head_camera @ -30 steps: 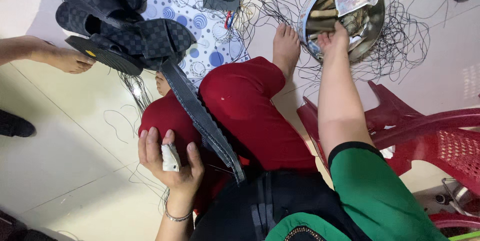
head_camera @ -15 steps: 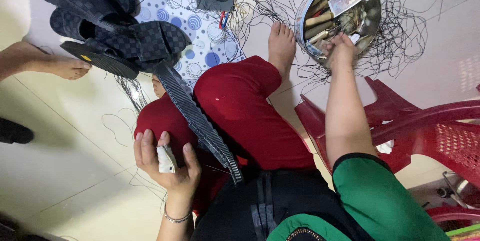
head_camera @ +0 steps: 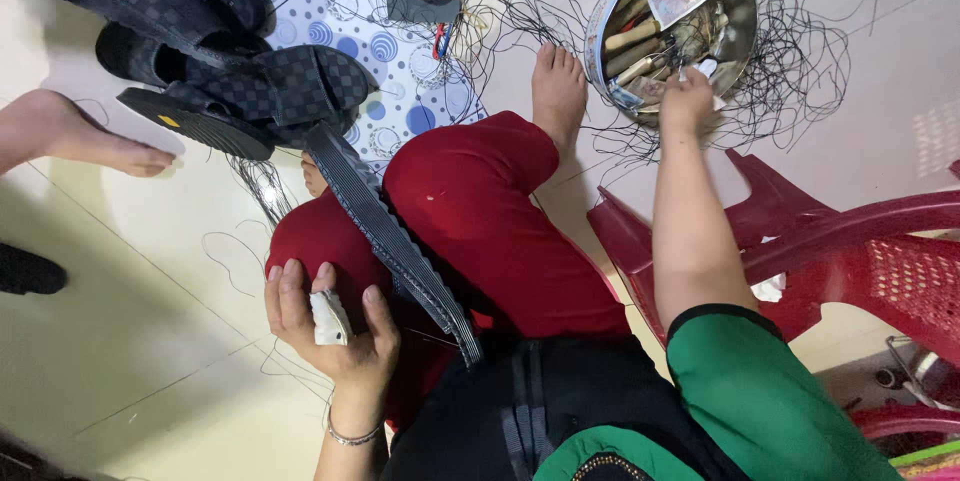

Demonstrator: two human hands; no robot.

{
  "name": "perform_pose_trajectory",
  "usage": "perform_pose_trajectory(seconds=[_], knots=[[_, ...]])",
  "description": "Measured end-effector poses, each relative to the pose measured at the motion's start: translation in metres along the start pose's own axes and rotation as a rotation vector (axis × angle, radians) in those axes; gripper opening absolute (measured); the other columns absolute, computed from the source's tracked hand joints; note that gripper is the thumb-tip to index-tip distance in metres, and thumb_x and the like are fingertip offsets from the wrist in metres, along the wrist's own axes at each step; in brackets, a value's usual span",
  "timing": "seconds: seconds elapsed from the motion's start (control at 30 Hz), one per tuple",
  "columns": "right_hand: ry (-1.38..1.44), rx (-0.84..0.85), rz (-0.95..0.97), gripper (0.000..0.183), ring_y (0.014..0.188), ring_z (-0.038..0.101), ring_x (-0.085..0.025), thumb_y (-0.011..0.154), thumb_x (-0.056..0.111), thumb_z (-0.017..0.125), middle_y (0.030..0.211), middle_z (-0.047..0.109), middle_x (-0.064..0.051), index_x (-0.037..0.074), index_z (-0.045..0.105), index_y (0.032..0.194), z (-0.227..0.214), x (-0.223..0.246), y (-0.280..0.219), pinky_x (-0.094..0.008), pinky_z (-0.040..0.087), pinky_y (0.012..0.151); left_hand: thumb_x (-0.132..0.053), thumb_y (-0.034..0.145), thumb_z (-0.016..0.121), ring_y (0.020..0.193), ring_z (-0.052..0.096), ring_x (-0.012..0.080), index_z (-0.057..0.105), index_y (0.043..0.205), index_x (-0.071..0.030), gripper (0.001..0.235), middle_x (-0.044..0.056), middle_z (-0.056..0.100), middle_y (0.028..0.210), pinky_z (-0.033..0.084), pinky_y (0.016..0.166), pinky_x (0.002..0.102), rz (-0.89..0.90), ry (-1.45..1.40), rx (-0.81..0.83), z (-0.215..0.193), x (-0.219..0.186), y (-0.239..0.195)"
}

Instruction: The person sits on the floor and sews a black sandal using a needle and thread. They hold the sandal on their lap, repeatedly pushing the needle through the sole and pulling the thread to stitch it. At one point, they reach into a nearby bucket to retrieve a small wooden tool before continuing the sewing process.

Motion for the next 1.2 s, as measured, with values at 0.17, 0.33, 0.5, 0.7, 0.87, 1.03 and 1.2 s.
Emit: perform_pose_trajectory(seconds=[0.17,0.33,0.5,0.7,0.87,1.03,1.2], knots=[[-0.017,-0.186,-0.321,0.02,0.114,0.06,-0.028,0.096,0.004,0.062,0.117,0.067,-0.009,0.015,0.075,0.105,0.02,0.005,-0.011,-0.043,0.056,0.1,-0.028,0.106,0.057,0.138,0.046,0.0525,0.057,0.132,0.007,0.043,0.024,0.045,0.146,0.042,0.118,0.063,-0.004,0.01,0.011,-0.001,-0.001,0.0],[-0.204,0.01,-0.161,0.031,0.111,0.072,-0.026,0.092,0.012,0.059,0.119,0.076,-0.01,0.008,0.076,0.117,0.046,0.02,0.017,-0.034,0.052,0.106,-0.027,0.106,0.058,0.137,0.046,0.0535,0.057,0.131,0.007,0.042,0.025,0.046,0.145,0.042,0.118,0.066,0.009,0.003,0.0,-0.001,-0.001,0.001],[-0.225,0.203,0.036,0.04,0.122,0.065,-0.034,0.098,0.01,0.06,0.138,0.062,-0.017,0.007,0.059,0.138,0.022,0.079,-0.025,-0.038,0.054,0.106,-0.029,0.106,0.057,0.137,0.047,0.0533,0.057,0.131,0.007,0.043,0.024,0.046,0.146,0.042,0.118,0.065,0.002,0.003,0.0,-0.001,-0.003,0.001],[0.405,0.135,0.098,0.029,0.061,0.069,-0.004,0.102,0.007,0.053,0.144,0.057,-0.013,0.011,0.07,0.126,0.03,0.097,-0.029,-0.013,0.051,0.04,-0.029,0.106,0.056,0.137,0.047,0.0537,0.057,0.13,0.008,0.044,0.025,0.047,0.145,0.043,0.118,0.065,0.006,0.024,0.006,0.0,0.001,-0.001],[0.285,0.259,0.081,0.036,0.053,0.069,-0.007,0.099,0.022,0.057,0.075,0.072,-0.004,0.018,0.067,0.134,0.086,0.092,0.035,-0.021,0.057,0.038,-0.03,0.105,0.056,0.138,0.046,0.0558,0.054,0.133,0.004,0.044,0.025,0.046,0.146,0.039,0.12,0.067,-0.011,0.027,0.027,0.001,0.004,-0.004],[-0.283,0.429,0.22,0.041,0.077,0.082,-0.027,0.101,0.008,0.046,0.142,0.055,-0.023,0.0,0.048,0.141,0.077,0.148,0.029,-0.03,0.065,0.058,-0.027,0.106,0.056,0.138,0.045,0.0544,0.053,0.134,0.005,0.043,0.026,0.046,0.145,0.041,0.119,0.066,-0.015,0.062,0.042,0.0,0.0,0.0],[0.246,0.356,0.412,0.037,0.057,0.075,-0.016,0.099,0.004,0.034,0.126,0.068,-0.018,-0.001,0.044,0.135,0.064,0.153,0.028,-0.021,0.044,0.035,-0.029,0.105,0.056,0.138,0.045,0.0545,0.053,0.134,0.004,0.044,0.025,0.046,0.146,0.04,0.12,0.067,-0.03,0.047,0.032,0.001,0.002,-0.001]])
Point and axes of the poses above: each hand's wrist, its own y-axis towards the middle knuckle, its own z-axis out of the palm, x = y × z, the point moved 1 cm from there along y, towards the middle knuckle
